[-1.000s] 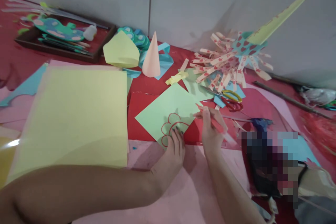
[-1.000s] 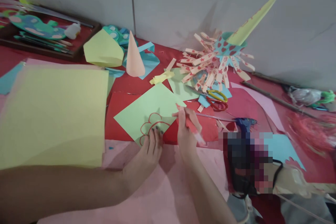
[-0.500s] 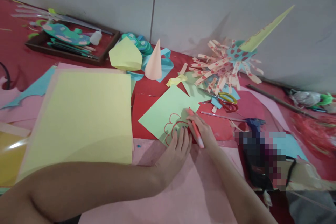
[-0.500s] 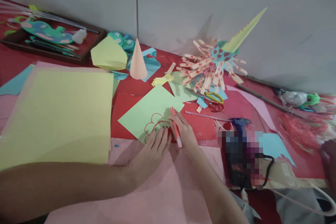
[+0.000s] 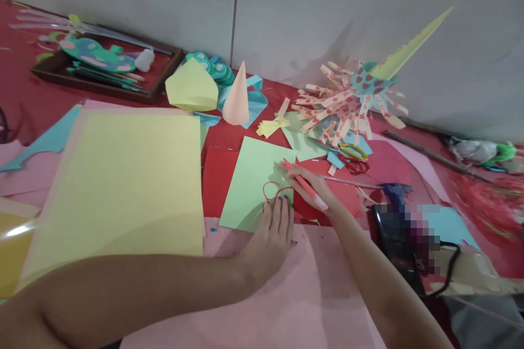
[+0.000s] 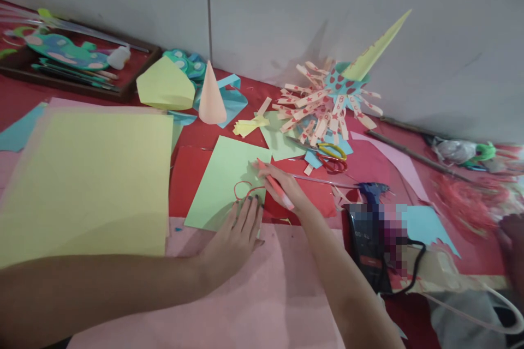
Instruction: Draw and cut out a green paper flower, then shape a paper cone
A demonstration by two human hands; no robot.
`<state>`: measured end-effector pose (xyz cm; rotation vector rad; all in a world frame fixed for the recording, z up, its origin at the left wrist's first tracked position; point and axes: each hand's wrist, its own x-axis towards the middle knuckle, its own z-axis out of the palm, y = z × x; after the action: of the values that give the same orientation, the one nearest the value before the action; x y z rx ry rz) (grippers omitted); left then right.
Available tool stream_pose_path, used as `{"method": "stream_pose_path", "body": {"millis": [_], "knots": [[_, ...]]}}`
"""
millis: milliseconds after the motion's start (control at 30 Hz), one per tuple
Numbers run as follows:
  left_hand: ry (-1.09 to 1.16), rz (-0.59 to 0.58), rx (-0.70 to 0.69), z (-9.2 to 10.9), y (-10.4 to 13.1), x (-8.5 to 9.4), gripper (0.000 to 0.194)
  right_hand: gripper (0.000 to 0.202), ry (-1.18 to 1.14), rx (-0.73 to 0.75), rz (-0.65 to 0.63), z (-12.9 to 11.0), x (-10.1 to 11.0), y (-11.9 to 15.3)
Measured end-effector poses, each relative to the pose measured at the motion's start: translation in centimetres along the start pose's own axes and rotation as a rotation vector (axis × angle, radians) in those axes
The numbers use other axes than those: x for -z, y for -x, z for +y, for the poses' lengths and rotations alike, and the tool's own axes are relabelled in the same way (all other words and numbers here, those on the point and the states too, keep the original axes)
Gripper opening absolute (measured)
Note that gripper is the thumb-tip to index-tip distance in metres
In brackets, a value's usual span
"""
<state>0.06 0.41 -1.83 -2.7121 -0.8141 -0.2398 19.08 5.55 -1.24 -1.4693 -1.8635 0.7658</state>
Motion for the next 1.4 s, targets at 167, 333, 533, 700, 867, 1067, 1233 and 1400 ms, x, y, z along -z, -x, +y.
{"method": "stream_pose_path", "body": {"millis": [167,333,533,700,867,1067,1233,1400], "knots": [[0.062,-0.062,0.051,-0.2,-0.2,0.1,0.058,0.026,-0.245,-0.088,0.422,-0.8,-1.3,-0.4],[0.073,-0.062,0.044,-0.2,-0.3,-0.1,0.058,0.052,-0.336,-0.226,0.565,-1.1,-2.6,-0.1],[0.087,-0.057,0.047,-0.2,-0.4,-0.1,0.055,0.036,-0.429,-0.29,0.454,-1.5,-2.7,-0.2],[0.085,-0.043,0.046,-0.2,-0.4,0.0,0.055,0.041,-0.423,-0.3,0.429,-1.4,-2.8,-0.4],[0.072,-0.035,0.042,-0.4,-0.5,0.2,0.054,0.04,-0.373,-0.306,0.391,-1.7,-2.7,-0.5],[0.077,-0.031,0.04,-0.5,-0.5,0.2,0.054,0.038,-0.322,-0.295,0.384,-2.1,-2.6,-0.7],[0.101,-0.039,0.039,-0.4,-0.4,0.1,0.055,0.038,-0.328,-0.311,0.371,-2.0,-2.6,-0.7],[0.096,-0.034,0.037,-0.4,-0.4,0.0,0.055,0.037,-0.348,-0.321,0.377,-2.0,-2.7,-0.6]]}}
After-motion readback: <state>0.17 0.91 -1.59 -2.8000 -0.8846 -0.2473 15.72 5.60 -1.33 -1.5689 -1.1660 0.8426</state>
